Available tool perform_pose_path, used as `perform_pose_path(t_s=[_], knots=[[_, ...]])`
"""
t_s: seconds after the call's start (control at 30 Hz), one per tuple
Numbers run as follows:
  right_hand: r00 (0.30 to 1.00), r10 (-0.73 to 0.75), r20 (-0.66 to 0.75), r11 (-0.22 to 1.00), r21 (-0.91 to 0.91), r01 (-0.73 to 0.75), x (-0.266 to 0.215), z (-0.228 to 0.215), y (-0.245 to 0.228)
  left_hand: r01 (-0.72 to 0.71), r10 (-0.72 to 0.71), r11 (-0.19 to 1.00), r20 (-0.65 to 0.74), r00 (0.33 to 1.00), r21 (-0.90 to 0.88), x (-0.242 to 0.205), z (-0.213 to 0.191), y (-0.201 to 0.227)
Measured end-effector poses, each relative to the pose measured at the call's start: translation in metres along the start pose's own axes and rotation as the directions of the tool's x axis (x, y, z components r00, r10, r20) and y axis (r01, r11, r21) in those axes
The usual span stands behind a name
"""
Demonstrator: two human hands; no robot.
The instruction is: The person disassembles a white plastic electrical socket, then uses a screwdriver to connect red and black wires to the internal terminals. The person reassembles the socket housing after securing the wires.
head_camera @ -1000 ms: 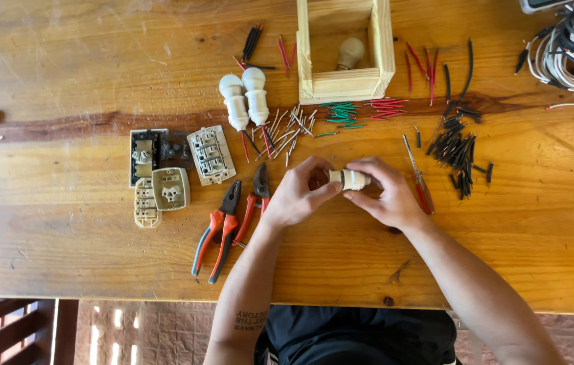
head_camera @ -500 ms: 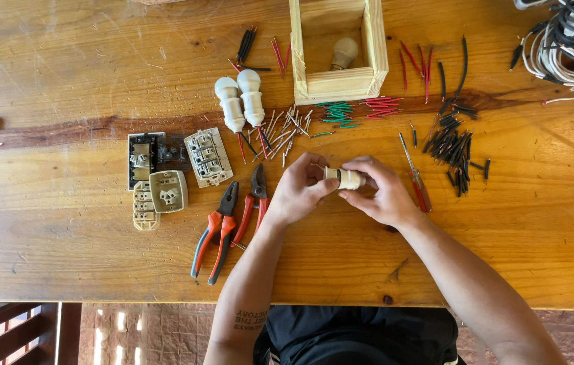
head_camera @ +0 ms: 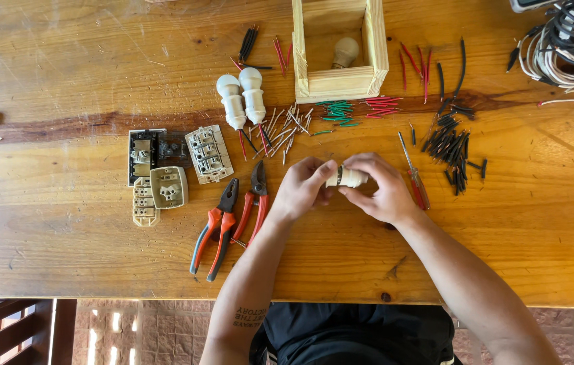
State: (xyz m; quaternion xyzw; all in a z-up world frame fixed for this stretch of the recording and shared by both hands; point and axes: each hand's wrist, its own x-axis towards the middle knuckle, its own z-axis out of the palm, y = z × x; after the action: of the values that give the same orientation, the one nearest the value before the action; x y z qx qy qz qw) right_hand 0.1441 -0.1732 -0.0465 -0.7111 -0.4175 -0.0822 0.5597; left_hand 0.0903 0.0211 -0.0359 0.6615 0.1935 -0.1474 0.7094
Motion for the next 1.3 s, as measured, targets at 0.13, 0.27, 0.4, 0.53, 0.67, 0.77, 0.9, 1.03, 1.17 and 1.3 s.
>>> perform_pose_path(t_s=[0.13,0.27,0.4,0.53,0.67,0.77,0.9,1.03,1.17,1.3], knots=[[0.991,0.130,0.019,0.983,0.126,-0.131,-0.005,-0.004,0.008,-0.226,0.226,0.974,0.231,0.946,-0.028,-0.015,-0.006,0.019],[0.990,0.140,0.023,0.986,0.091,-0.141,-0.007,-0.003,0.009,-0.195,0.201,0.980,0.186,0.962,-0.047,-0.007,-0.009,0.009],[0.999,0.029,0.041,0.998,0.052,-0.031,0.002,-0.004,-0.001,-0.161,0.175,0.981,0.140,0.975,-0.107,0.002,-0.010,-0.006],[1.000,-0.002,0.027,1.000,-0.028,0.003,0.000,-0.005,0.007,-0.142,0.151,0.979,0.049,0.987,-0.149,0.009,-0.014,-0.013],[0.999,0.008,-0.045,0.997,-0.082,-0.011,0.008,-0.028,0.013,-0.256,0.237,0.958,-0.147,0.960,-0.130,0.015,-0.044,-0.014],[0.994,0.045,-0.095,0.999,-0.016,-0.046,0.007,-0.025,0.018,-0.412,0.417,0.909,-0.198,0.887,0.071,0.012,-0.043,-0.007],[0.997,0.046,-0.069,0.997,-0.056,-0.050,0.004,-0.014,0.008,-0.462,0.641,0.654,-0.115,0.759,0.599,-0.020,-0.021,0.033],[0.994,0.072,-0.079,0.996,-0.046,-0.075,0.005,-0.014,0.009,-0.098,0.267,0.521,-0.053,0.962,0.848,-0.027,-0.016,0.044],[0.992,0.109,-0.067,0.994,0.038,-0.106,-0.009,-0.011,0.024,-0.297,0.699,0.473,-0.148,0.700,0.829,-0.019,-0.021,0.016],[0.996,0.091,0.016,0.987,0.129,-0.092,0.001,-0.007,0.010,-0.568,0.620,0.700,0.027,0.784,0.433,-0.028,-0.004,0.030]])
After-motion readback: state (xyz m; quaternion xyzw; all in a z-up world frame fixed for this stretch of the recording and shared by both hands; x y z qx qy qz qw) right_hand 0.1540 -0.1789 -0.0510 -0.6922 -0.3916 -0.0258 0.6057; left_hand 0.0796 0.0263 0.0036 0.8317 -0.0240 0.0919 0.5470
